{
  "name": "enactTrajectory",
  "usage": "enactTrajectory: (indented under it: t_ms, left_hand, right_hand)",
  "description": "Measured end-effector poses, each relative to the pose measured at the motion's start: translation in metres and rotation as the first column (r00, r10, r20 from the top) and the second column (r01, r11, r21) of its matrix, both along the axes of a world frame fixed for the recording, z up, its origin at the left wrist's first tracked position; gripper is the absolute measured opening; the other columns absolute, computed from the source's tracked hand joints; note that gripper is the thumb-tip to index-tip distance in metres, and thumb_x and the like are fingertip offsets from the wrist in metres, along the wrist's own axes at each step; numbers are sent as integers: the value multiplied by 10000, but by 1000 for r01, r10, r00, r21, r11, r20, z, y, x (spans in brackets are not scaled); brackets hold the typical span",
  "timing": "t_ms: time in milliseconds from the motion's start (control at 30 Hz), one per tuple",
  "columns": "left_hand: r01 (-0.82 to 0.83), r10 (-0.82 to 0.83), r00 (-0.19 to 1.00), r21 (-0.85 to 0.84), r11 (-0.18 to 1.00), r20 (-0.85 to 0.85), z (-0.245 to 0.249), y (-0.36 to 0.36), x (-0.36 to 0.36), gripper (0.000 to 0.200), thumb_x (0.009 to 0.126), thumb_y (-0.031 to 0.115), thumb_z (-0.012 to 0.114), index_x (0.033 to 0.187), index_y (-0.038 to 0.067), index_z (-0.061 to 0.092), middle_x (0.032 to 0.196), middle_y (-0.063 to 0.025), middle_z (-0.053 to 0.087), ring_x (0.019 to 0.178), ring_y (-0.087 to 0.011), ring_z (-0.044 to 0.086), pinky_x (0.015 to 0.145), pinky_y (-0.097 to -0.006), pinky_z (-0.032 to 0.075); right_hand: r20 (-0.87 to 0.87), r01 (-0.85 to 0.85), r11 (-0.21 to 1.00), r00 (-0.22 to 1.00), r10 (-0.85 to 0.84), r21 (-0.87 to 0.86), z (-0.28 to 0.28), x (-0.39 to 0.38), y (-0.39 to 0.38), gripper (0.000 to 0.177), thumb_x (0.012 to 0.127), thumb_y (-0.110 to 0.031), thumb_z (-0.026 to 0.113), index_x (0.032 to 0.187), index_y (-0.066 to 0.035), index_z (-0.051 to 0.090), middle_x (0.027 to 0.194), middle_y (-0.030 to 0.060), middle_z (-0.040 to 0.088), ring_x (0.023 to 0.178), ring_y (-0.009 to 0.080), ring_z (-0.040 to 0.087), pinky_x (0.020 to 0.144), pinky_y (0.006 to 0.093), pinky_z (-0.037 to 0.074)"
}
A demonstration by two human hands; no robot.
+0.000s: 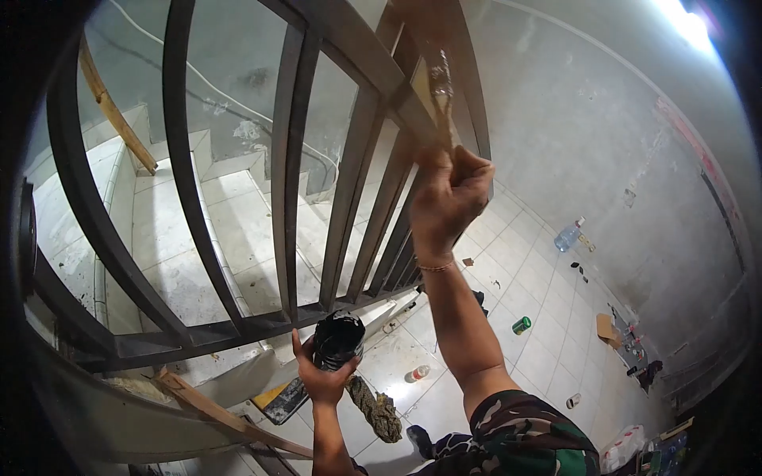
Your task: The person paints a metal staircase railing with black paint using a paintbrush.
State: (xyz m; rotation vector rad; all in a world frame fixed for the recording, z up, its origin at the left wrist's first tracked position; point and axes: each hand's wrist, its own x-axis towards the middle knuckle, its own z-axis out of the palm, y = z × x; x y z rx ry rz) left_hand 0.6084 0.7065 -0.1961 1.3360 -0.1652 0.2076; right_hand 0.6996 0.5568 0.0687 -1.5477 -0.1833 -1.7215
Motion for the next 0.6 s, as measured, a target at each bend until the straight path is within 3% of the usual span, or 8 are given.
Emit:
enactTrajectory:
  t_ms: [67,100,133,200,267,333,433,600]
  left_hand:
    - [-14,15,1000,15,1000,-10,1,1,-1,1183,504,91,854,1439,27,132,1093,-215,544,956,-286,599,855,-349,490]
    - [-37,38,999,60,997,-14,1,2,-1,1181,503,101,854,1439,25,137,1095,-220,546,954,-291,599,860,-353,484]
    - [-59,61,998,106,993,-18,1,3,-2,1179,502,112,854,1438,23,142,1097,-224,548,952,-296,599,865,-357,478]
    - [-61,64,998,114,992,-23,-1,4,-2,1172,503,117,855,1436,21,152,1092,-223,554,950,-299,600,866,-360,474]
    - [-58,62,998,122,991,-28,-2,4,-1,1165,503,123,855,1434,20,161,1086,-222,560,948,-303,600,866,-364,470]
    - [-70,71,997,143,987,-2,-2,2,0,1161,502,128,853,1433,17,168,1073,-211,573,943,-306,602,858,-364,473]
    - [-83,83,997,159,984,9,-1,0,0,1160,504,126,851,1434,20,164,1063,-207,579,946,-310,604,856,-370,473]
    - [-57,58,998,132,990,-3,8,2,-2,1154,515,103,847,1434,15,154,1083,-215,565,961,-301,603,862,-368,483]
  right_hand:
    - [-83,152,984,986,-144,95,-2,1,-19,171,890,-19,549,980,65,431,883,167,602,779,199,672,735,275,569]
    - [-9,155,981,988,-155,114,-11,7,-33,170,863,-65,597,925,31,472,809,110,619,696,109,596,671,222,479]
    - [-10,152,982,988,-152,114,-15,8,-37,170,863,-65,597,925,31,472,809,110,619,696,109,596,671,222,479]
    - [-8,43,977,999,-42,209,-23,4,-42,167,885,-6,545,992,58,434,896,169,604,773,195,670,733,274,557]
    - [-37,64,968,998,-56,242,-33,2,-47,165,884,-4,541,989,60,431,912,171,595,774,196,667,728,271,561]
    - [-39,63,962,998,-55,264,-40,0,-53,139,872,-1,539,943,45,428,808,147,615,716,174,655,692,265,553]
    - [-89,108,940,993,-84,324,-47,-8,-48,152,875,-8,542,945,47,420,832,162,607,735,177,656,691,256,557]
    - [-54,12,908,998,12,419,-30,-8,-26,184,878,-29,552,954,57,408,876,173,582,734,187,655,701,252,562]
